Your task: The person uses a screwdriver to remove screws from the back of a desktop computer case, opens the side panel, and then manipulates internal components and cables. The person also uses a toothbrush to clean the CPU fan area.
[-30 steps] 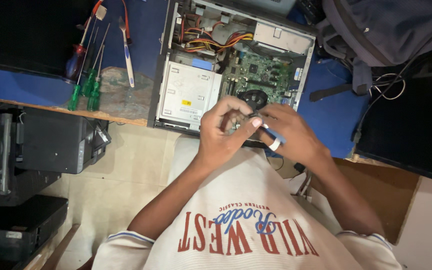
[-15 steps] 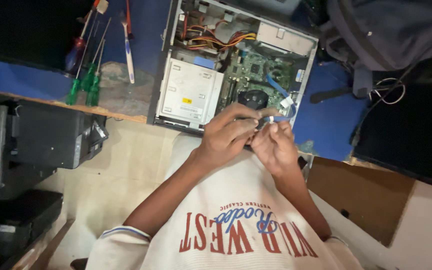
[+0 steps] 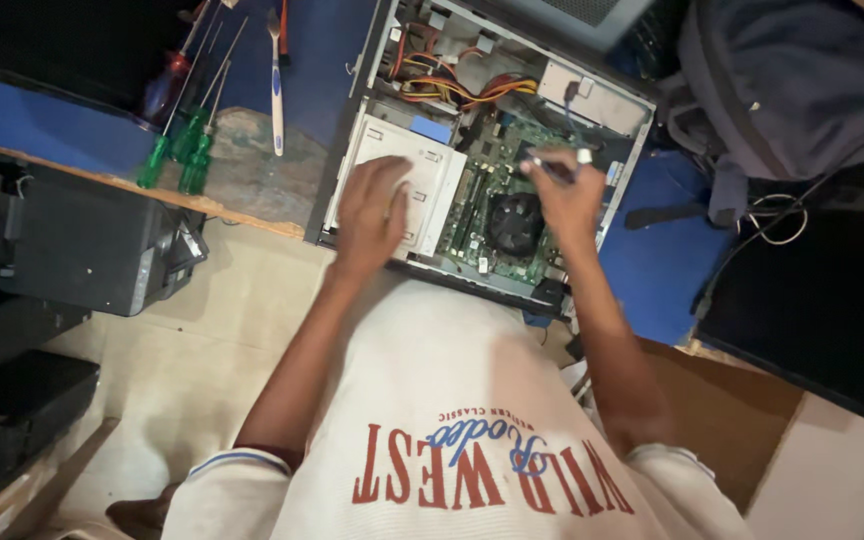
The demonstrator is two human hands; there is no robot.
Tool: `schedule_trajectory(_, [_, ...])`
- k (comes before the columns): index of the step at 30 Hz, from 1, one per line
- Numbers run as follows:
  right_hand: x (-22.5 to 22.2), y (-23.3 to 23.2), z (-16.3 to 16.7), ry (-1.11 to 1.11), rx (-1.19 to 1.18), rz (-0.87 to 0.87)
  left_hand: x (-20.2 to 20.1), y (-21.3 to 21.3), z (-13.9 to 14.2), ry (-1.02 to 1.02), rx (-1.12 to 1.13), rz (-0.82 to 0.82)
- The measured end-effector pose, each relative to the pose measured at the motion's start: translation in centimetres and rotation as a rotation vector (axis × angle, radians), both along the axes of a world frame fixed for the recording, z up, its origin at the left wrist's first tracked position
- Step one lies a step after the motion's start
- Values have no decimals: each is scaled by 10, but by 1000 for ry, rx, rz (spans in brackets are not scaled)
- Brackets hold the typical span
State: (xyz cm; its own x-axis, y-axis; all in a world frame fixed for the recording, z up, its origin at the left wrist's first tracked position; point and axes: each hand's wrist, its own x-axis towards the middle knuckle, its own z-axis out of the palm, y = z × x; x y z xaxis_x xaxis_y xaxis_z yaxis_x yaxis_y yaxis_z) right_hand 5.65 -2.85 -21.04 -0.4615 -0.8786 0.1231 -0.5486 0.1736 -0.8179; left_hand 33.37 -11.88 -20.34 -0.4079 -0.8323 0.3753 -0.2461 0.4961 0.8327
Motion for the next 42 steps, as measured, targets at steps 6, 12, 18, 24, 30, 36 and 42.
schedule_trajectory(6, [-45, -45, -78, 260, 54, 129, 21, 5, -54, -105, -56, 91])
schedule_trajectory(12, [-54, -58, -112, 283, 143, 117, 20, 7, -62, -147, -65, 145])
schedule_trajectory(18, [-61, -58, -115, 323, 44, 187, 20, 7, -58, -145, -71, 132])
schedule_trajectory(24, [-58, -56, -120, 201, 110, 133, 20, 7, -57, -140, -88, 136])
schedule_trajectory(30, [-59, -58, -120, 204, 179, 104, 20, 7, -53, -141, -65, 134])
schedule_trajectory(36, [-60, -60, -120, 382, 210, 225, 20, 7, -53, -140, -76, 138])
schedule_trajectory(42, [-61, -62, -122, 441, 224, 320, 22, 6, -53, -175, -72, 114])
